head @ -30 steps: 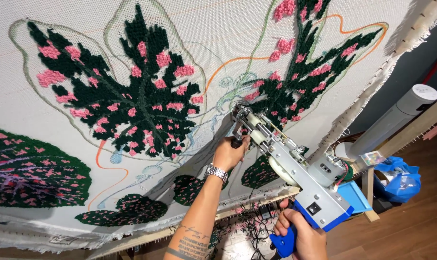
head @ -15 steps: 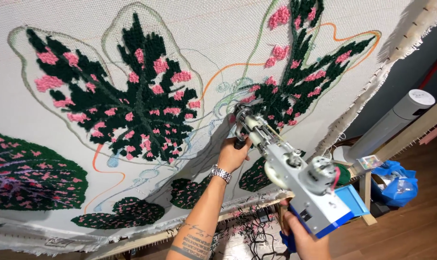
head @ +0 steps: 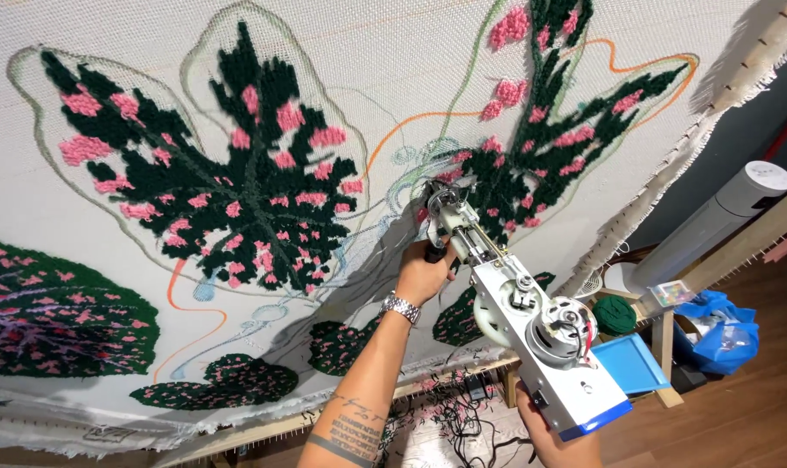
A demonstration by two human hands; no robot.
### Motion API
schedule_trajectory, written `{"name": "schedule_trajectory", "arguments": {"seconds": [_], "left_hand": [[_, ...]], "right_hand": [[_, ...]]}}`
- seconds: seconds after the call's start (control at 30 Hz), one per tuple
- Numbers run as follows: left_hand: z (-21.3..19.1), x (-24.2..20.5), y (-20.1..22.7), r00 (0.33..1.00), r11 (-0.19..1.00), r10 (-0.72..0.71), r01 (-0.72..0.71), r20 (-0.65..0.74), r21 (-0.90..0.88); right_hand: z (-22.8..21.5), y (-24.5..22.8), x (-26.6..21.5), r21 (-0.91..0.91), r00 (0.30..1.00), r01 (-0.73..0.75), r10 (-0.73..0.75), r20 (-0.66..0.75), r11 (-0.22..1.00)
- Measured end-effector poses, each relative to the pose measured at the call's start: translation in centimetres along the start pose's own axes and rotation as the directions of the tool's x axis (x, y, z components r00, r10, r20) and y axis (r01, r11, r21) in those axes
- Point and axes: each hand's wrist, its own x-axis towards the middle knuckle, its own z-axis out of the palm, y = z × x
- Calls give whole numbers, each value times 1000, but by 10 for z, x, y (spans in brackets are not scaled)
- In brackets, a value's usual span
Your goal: Using a tufting gun to create a leaf pattern on a rug frame.
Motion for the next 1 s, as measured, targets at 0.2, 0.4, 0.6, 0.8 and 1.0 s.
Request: {"name": "schedule_trajectory", "arguments": {"seconds": [0.2, 0.4, 0.6, 0.8, 1.0], "left_hand": [[0, -1, 5, 999, 997, 43, -42, -9, 67], [5, 5, -4, 999, 998, 35, -34, -26, 53], [15, 15, -20, 992, 981, 124, -124, -8, -148], [23, 30, -51, 985, 985, 171, -171, 4, -19], [23, 28, -40, 979, 949, 203, -191, 26, -251]], "right_hand": [[2, -10, 4, 255, 999, -32, 23, 38, 966], [6, -30, 14, 434, 976, -215, 201, 77, 875], [-25, 7, 24, 56, 994, -1, -5, 107, 998], [-49, -3, 34, -290, 984, 103, -56, 167, 951], [-38, -44, 40, -516, 850, 520, -471, 235, 681]]}}
